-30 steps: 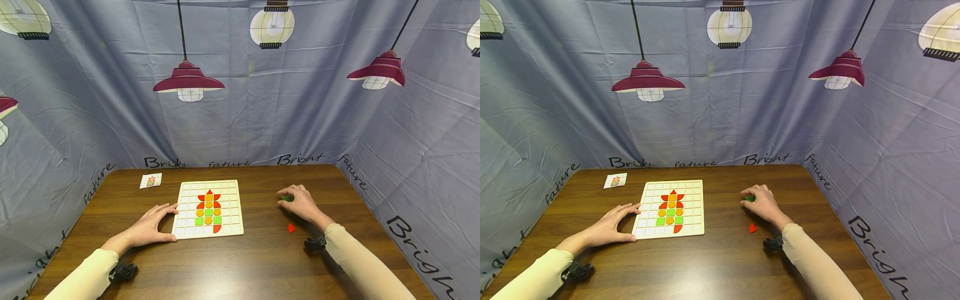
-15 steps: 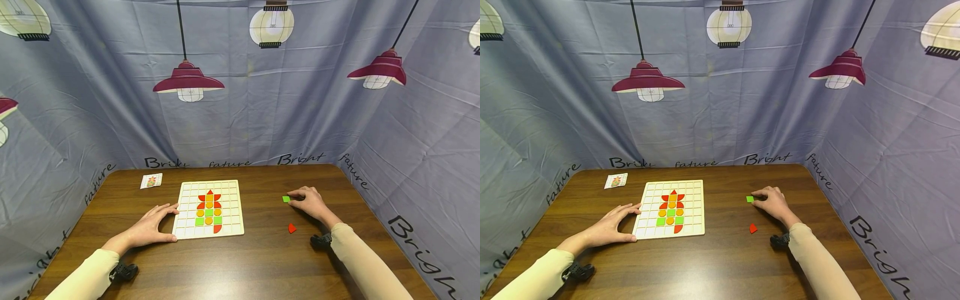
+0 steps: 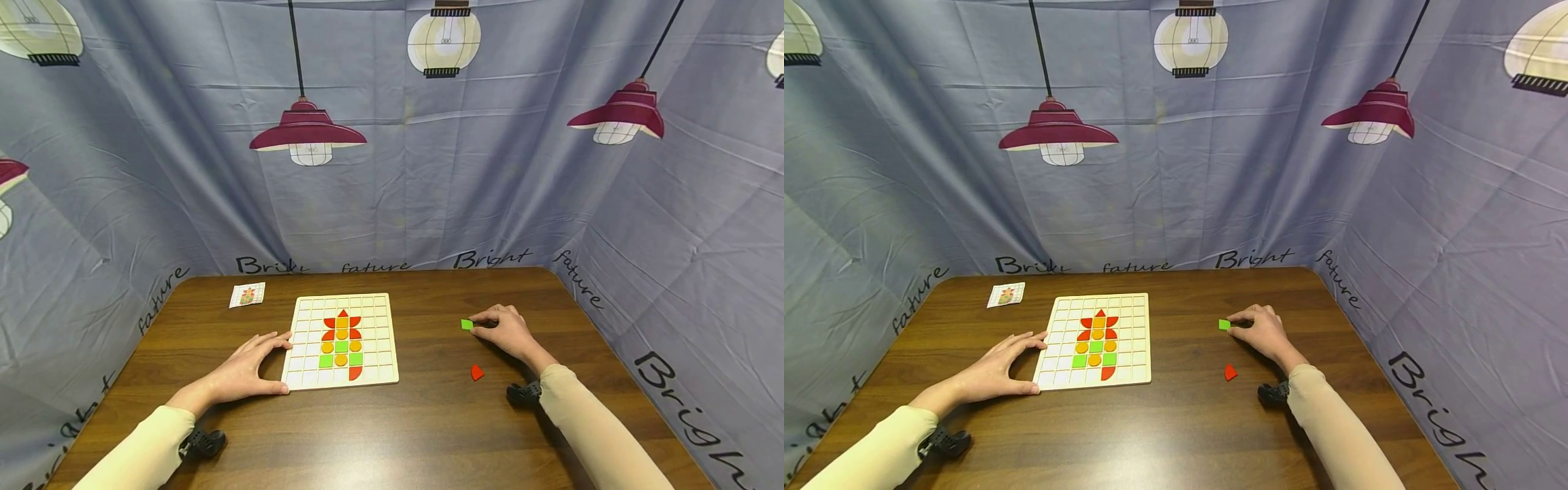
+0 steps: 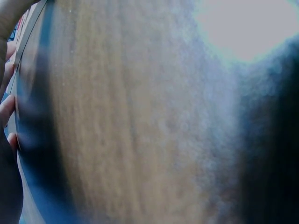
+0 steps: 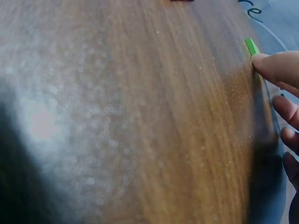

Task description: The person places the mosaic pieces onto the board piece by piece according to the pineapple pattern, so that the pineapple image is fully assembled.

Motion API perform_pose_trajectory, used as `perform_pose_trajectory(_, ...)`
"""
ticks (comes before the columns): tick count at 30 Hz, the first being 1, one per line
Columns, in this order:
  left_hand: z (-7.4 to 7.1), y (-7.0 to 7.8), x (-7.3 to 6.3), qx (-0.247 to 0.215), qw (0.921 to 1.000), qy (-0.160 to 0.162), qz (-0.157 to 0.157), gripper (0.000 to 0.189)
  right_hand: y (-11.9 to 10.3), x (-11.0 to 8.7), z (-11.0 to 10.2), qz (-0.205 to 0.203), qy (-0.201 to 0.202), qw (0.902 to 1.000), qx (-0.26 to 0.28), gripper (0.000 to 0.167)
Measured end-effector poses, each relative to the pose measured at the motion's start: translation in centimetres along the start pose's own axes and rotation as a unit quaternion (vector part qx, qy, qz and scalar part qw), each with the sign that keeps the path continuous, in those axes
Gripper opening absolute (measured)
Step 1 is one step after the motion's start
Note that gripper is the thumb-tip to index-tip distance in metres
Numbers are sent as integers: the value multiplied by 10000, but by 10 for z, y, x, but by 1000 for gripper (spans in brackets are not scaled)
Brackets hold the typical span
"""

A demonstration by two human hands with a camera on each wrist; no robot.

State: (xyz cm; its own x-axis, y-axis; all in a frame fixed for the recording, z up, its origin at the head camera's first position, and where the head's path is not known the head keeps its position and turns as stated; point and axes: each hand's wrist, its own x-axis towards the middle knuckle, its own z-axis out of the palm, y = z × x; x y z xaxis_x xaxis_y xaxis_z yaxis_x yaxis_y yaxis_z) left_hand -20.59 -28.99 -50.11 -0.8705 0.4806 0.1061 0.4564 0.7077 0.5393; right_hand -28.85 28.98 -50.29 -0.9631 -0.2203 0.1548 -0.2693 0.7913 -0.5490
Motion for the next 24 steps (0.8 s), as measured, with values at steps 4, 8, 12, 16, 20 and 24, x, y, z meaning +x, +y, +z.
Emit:
perform_pose_trajectory(4,0,0,0,-26,10000,-15,-21,76,0,-1,1,-91,66,9999,-45,30)
perform_pose_trajectory(8,0,1,0,-16,10000,-40,-51,77,-1,-1,1,-230,121,9997,-17,26)
perform_pose_trajectory(12,-1,1,0,-5,9999,-64,-85,78,-1,1,2,-444,121,9989,-107,20)
perform_pose_trajectory(16,-1,3,0,1,10000,-62,-66,76,-4,3,3,-639,116,9974,-300,15)
perform_pose_trajectory(20,-2,4,0,-6,10000,-43,-37,76,-6,5,4,-728,144,9964,-416,14)
perform_pose_trajectory(24,-2,3,0,-7,10000,-32,-44,77,-11,7,7,-808,144,9954,-494,14)
